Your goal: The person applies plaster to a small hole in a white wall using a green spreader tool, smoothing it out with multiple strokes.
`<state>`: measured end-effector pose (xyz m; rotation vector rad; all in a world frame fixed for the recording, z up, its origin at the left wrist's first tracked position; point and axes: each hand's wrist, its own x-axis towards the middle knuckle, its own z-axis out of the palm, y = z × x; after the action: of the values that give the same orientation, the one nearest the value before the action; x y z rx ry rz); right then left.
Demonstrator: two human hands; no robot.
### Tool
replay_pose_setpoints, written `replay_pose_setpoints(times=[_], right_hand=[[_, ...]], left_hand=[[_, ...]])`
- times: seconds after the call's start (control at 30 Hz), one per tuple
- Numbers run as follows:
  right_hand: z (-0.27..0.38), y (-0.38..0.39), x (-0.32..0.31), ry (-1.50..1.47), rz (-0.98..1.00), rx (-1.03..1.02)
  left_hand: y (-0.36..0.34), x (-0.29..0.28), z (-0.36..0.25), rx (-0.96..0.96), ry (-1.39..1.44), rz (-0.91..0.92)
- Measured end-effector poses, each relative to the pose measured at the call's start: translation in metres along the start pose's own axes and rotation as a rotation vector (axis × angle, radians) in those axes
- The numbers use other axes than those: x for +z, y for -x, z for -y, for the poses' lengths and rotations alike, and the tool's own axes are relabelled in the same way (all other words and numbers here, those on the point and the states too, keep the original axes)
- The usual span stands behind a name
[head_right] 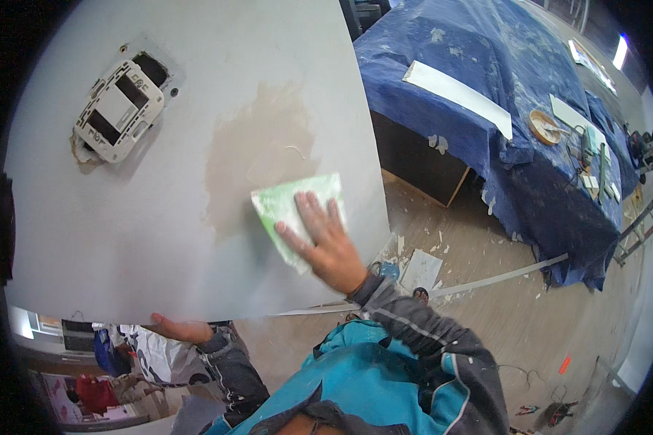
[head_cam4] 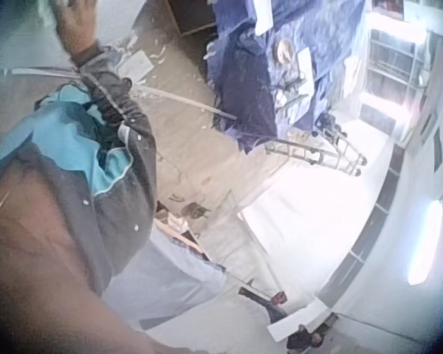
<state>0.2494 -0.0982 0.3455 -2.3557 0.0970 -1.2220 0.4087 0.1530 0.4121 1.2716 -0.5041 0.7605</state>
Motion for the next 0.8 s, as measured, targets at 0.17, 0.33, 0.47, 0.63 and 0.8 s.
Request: replay_pose_setpoints(times=[0.17, 0.33, 0.47, 0.63, 0.8], right_hand=[[-0.055, -0.05, -0.073, 0.444, 0.243, -0.27], [-0.079, -0.074, -0.088, 0.415, 0.349, -0.424], [-0.085, -0.077, -0.087, 0.397, 0.385, -0.442], [-0.084, -0.074, -0.082, 0.314, 0.368, -0.394], [-0.079, -0.06, -0.064, 0.201, 0.301, -0.309]], left_hand=[[0.0, -0.011, 0.009, 0.039, -0.043, 0.017], [0.006, -0.029, 0.029, 0.019, -0.169, -0.088], [0.018, -0.021, 0.026, 0.041, -0.205, -0.095], [0.028, -0.005, 0.016, 0.052, -0.245, -0.139], [0.026, -0.011, 0.025, 0.044, -0.27, -0.147]])
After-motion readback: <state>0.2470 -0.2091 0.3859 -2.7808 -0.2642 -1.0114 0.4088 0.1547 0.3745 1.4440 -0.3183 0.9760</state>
